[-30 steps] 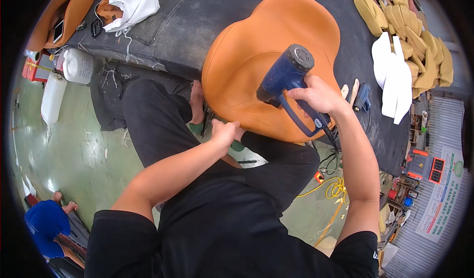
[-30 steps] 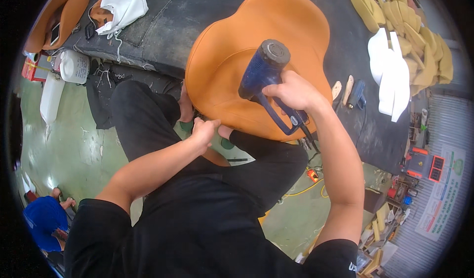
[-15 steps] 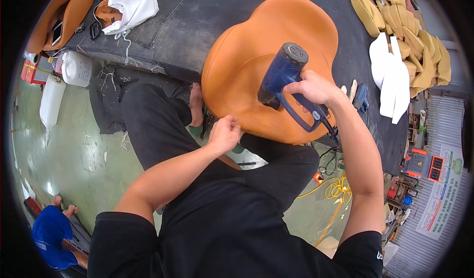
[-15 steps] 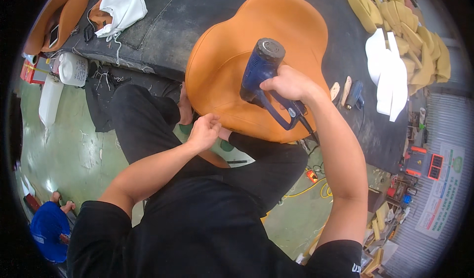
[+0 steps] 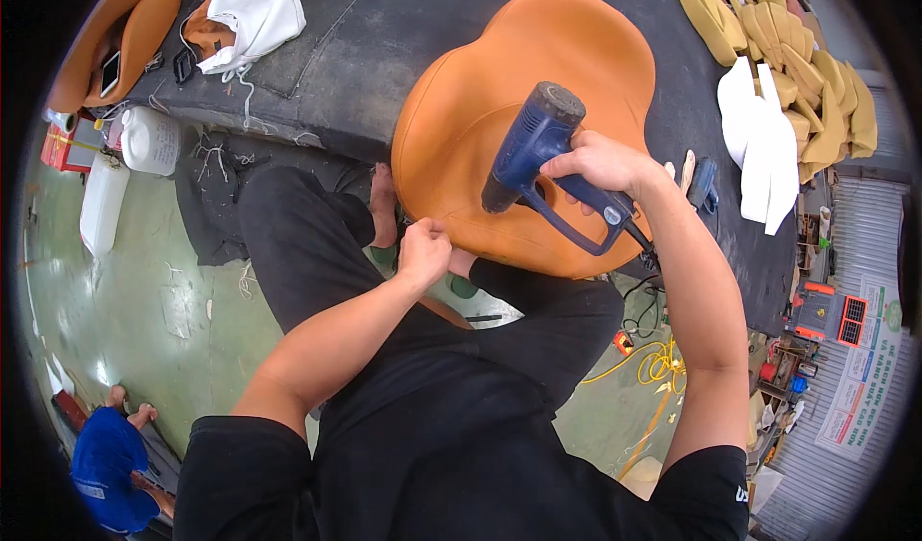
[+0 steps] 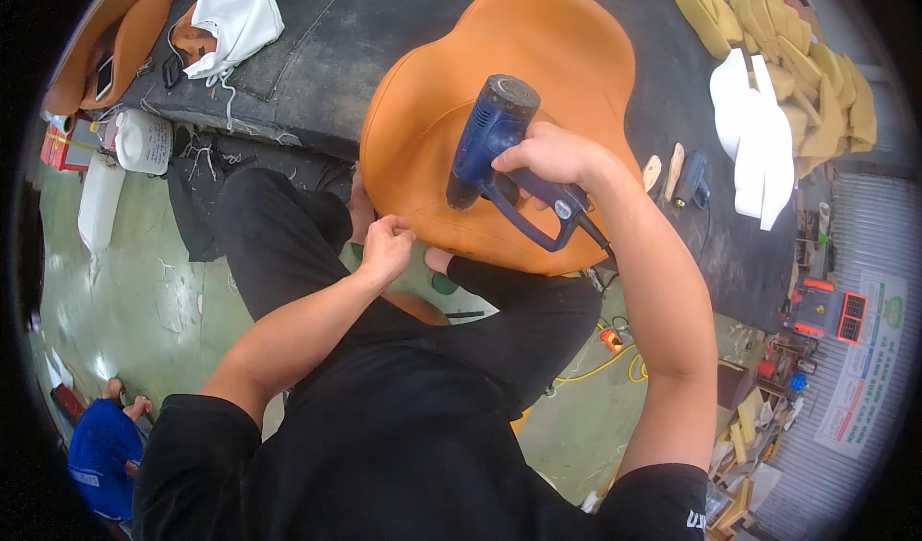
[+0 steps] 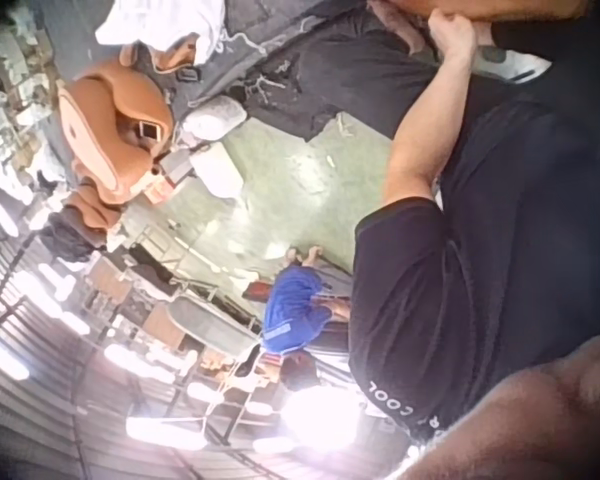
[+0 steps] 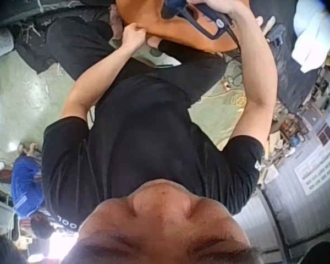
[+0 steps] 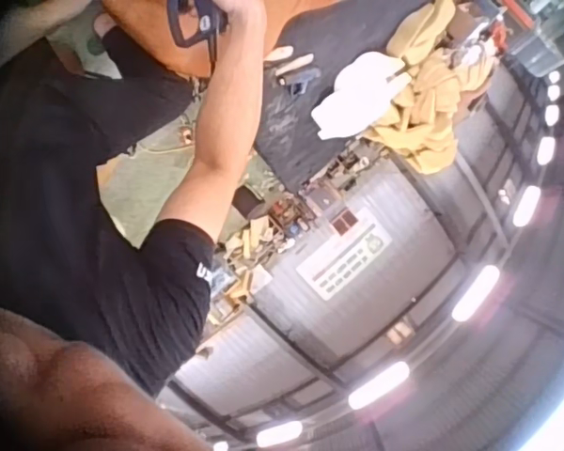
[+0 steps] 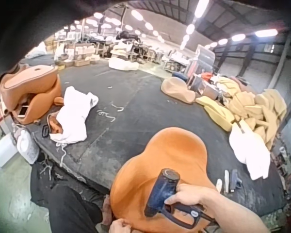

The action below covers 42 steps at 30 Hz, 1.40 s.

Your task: Smoothing and finishing a leather-covered chair cushion using a heat gun and hand manipulation.

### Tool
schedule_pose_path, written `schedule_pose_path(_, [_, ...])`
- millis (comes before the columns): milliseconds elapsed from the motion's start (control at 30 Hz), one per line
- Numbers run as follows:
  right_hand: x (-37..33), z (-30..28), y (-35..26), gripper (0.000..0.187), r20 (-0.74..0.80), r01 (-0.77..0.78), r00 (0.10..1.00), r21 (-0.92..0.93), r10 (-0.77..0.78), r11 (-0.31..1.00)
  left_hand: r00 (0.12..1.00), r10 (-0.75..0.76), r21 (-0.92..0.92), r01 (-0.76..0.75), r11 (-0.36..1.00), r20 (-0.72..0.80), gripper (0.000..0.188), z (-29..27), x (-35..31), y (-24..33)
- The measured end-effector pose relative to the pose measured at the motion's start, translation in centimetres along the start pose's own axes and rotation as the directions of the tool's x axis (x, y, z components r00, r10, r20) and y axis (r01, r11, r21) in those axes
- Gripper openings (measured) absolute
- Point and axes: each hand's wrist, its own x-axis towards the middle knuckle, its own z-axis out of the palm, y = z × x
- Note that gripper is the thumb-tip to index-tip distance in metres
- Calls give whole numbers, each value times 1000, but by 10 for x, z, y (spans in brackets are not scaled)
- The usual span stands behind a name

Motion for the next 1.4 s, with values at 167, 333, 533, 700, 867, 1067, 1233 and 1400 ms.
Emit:
schedule_pose_path(167, [-4, -3, -7, 44, 16, -3, 1000, -27, 3, 1000, 993, 114, 112, -116, 987, 21, 31, -3, -8, 5])
schedule_pose_path(333, [6, 3, 1, 42, -9, -22, 1000, -24, 22, 999, 858, 491, 373, -508, 776, 148, 30, -2, -26, 18])
schedule_pose_path(533, [-8, -5, 14, 41, -79, -12, 997, 27, 14, 1000, 733, 564, 418, -680, 602, 381, 68, 1, -23, 29])
schedule_pose_path(700, [-39, -32, 64, 33, -264, 71, 964, 195, -17, 978, 592, 515, 448, -806, 387, 620, 111, 14, -2, 40])
schedule_pose_path(867, [-77, -34, 105, 39, -436, 46, 898, 232, 62, 972, 577, 450, 452, -816, 360, 682, 119, 14, 18, 41])
schedule_pose_path(1067, [-105, -19, 129, 41, -455, 111, 889, 329, 55, 938, 595, 312, 497, -797, 343, 740, 115, 5, 22, 61])
schedule_pose_path(1233, [-122, -8, 139, 39, -494, 224, 869, 397, 2, 890, 581, 377, 527, -814, 246, 722, 116, 2, 23, 45])
schedule_pose_path(1400, [-116, 9, 152, 43, -499, 313, 864, 421, -71, 852, 560, 297, 577, -816, 39, 773, 108, -17, 15, 46])
